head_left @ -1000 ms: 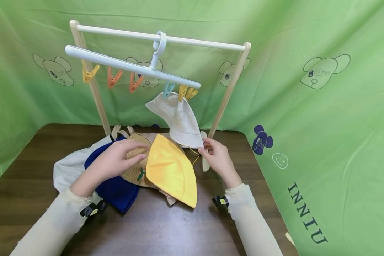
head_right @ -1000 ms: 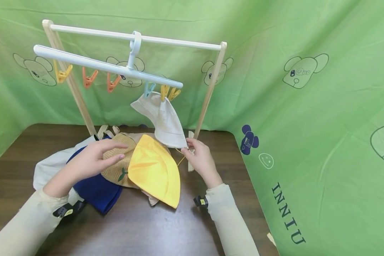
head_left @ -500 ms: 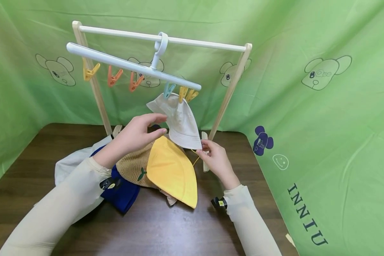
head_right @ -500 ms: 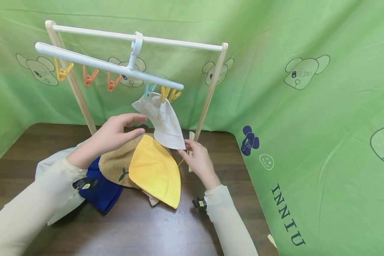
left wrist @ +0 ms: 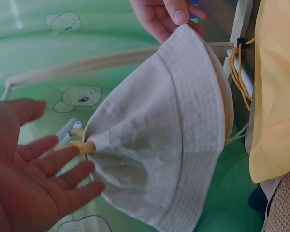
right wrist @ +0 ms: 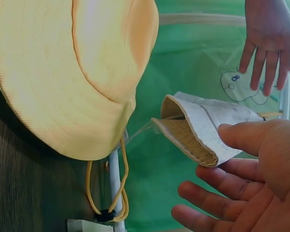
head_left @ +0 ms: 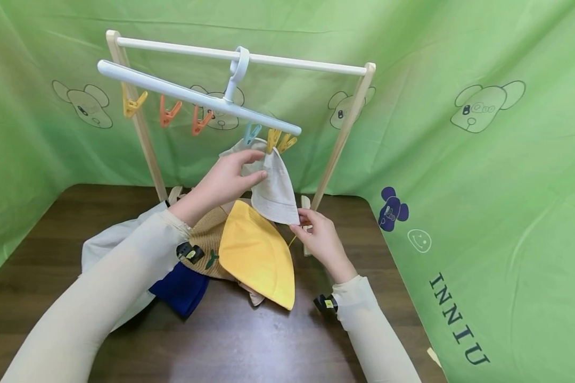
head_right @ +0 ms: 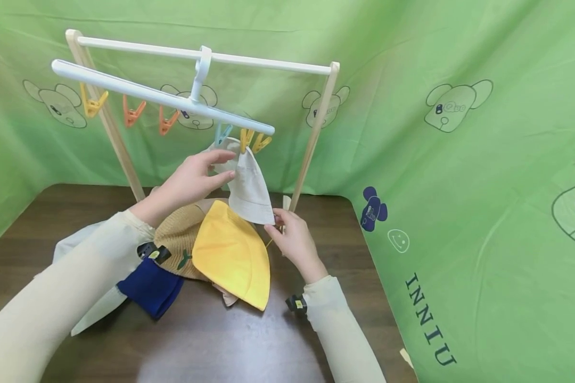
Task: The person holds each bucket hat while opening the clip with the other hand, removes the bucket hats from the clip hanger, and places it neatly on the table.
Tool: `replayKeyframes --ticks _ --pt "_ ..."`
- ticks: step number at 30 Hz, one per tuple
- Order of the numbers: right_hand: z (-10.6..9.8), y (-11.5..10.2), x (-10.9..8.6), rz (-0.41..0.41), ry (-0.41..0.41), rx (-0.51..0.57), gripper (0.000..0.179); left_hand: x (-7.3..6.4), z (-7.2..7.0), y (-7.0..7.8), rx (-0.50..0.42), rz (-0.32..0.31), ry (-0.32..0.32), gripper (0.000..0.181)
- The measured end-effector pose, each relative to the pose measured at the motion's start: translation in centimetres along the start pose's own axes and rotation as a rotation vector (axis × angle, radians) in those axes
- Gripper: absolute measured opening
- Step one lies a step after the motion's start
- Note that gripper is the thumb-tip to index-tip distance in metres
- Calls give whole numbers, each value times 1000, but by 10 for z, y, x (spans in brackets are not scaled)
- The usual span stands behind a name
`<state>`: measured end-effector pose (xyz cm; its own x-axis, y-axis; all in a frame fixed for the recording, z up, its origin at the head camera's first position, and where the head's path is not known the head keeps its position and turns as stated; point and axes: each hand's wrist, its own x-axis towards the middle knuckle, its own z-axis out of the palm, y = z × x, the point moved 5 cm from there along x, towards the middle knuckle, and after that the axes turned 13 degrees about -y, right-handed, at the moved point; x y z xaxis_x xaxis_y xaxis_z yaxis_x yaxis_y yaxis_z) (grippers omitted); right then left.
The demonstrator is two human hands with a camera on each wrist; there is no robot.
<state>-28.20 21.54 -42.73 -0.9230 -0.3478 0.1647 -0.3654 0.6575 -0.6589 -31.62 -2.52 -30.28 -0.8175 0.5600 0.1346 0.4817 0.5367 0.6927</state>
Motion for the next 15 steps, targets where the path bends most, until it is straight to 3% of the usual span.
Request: replayKeyframes --ticks 4,8,11,15 --pt "3 -1 1 -16 -7 11 38 9 3 -4 5 -29 17 60" --pt "4 -3 0 -32 0 17 37 17 3 -9 6 -42 76 65" --pt "4 -4 0 -37 0 15 38 23 2 -14 -7 -51 116 69" --pt "5 -4 0 -30 -5 -2 38 32 2 -21 -65 -73 121 75"
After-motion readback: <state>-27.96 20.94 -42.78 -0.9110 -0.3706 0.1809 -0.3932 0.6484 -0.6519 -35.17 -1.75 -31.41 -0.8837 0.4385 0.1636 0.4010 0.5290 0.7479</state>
